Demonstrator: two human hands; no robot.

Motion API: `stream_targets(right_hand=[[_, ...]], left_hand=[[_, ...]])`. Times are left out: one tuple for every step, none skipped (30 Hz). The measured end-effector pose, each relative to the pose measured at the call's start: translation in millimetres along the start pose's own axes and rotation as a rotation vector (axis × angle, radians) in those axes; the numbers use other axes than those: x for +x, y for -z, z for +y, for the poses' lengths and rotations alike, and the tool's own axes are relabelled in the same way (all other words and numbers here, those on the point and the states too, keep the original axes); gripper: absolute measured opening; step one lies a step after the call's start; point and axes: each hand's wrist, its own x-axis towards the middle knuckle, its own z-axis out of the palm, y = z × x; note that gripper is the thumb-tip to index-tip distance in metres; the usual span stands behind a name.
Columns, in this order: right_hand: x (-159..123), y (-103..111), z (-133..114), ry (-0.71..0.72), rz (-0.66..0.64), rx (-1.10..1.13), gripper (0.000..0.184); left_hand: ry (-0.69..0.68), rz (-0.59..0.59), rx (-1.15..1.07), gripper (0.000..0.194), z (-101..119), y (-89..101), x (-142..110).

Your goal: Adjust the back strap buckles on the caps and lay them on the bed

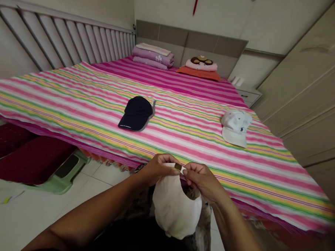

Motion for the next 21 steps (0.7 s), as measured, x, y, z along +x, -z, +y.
stream_targets(right_hand=[[0.7,-0.7,1.0,0.003,-0.001,0.002,0.026],[1.2,-1.4,1.9,0.008,-0.006,0.008,0.026],[1.5,-1.9,2.4,0.007,-0.012,0.019,0.026],[1.7,-2.2,2.7,0.000,-0.019,0.035,0.025],[1.8,-2.3,2.5,-0.010,-0.024,0.059,0.023],[1.8,-2.3,2.0,-0.021,-0.026,0.088,0.022],[1.7,-2.3,1.2,-0.032,-0.025,0.117,0.021],[1.7,-2.4,0.2,-0.040,-0.021,0.145,0.020],[1.7,-2.6,-0.8,-0.041,-0.018,0.167,0.020],[1.8,-2.8,-1.7,-0.037,-0.015,0.183,0.021],[1.9,-3.2,-2.6,-0.034,-0.014,0.190,0.021],[2.0,-3.6,-3.3,-0.033,-0.016,0.193,0.022],[2.1,-4.0,-3.7,-0.034,-0.015,0.195,0.022],[2.2,-4.3,-3.9,-0.036,-0.013,0.196,0.022],[2.3,-4.5,-3.9,-0.038,-0.010,0.196,0.022],[2.4,-4.5,-3.7,-0.039,-0.007,0.196,0.021],[2.5,-4.3,-3.4,-0.039,-0.004,0.196,0.020],[2.6,-4.0,-2.9,-0.037,-0.003,0.197,0.021],[2.9,-3.7,-2.5,-0.034,-0.004,0.196,0.022],[3.4,-3.5,-2.0,-0.030,-0.008,0.189,0.024],[3.9,-3.3,-1.4,-0.026,-0.016,0.175,0.026]], left_hand=[[0.000,-0.006,0.030,0.027,0.8,0.2,0.0],[-0.002,-0.013,0.063,0.027,1.9,0.5,0.0],[-0.004,-0.019,0.093,0.027,3.2,1.0,0.0],[-0.006,-0.025,0.117,0.026,4.5,1.6,-0.1],[-0.006,-0.030,0.133,0.026,5.7,2.3,-0.2],[-0.005,-0.033,0.142,0.026,6.6,3.1,-0.2],[-0.003,-0.036,0.144,0.027,7.1,3.9,-0.3],[-0.001,-0.040,0.141,0.027,7.4,4.7,-0.4],[-0.001,-0.043,0.137,0.028,7.4,5.2,-0.5],[-0.001,-0.046,0.132,0.029,7.2,5.6,-0.6],[-0.002,-0.050,0.125,0.029,6.8,5.8,-0.7],[-0.003,-0.055,0.116,0.029,6.4,5.7,-0.8],[-0.004,-0.063,0.105,0.029,5.9,5.4,-0.8],[-0.005,-0.069,0.094,0.029,5.5,4.9,-0.7],[-0.008,-0.072,0.087,0.029,5.2,4.2,-0.6],[-0.011,-0.072,0.083,0.030,4.9,3.5,-0.4],[-0.015,-0.069,0.084,0.030,4.8,2.9,-0.3],[-0.019,-0.063,0.086,0.030,4.6,2.4,-0.1],[-0.023,-0.059,0.088,0.030,4.5,2.1,0.2],[-0.025,-0.057,0.091,0.030,4.5,2.0,0.4],[-0.028,-0.056,0.096,0.030,4.5,2.0,0.7]])
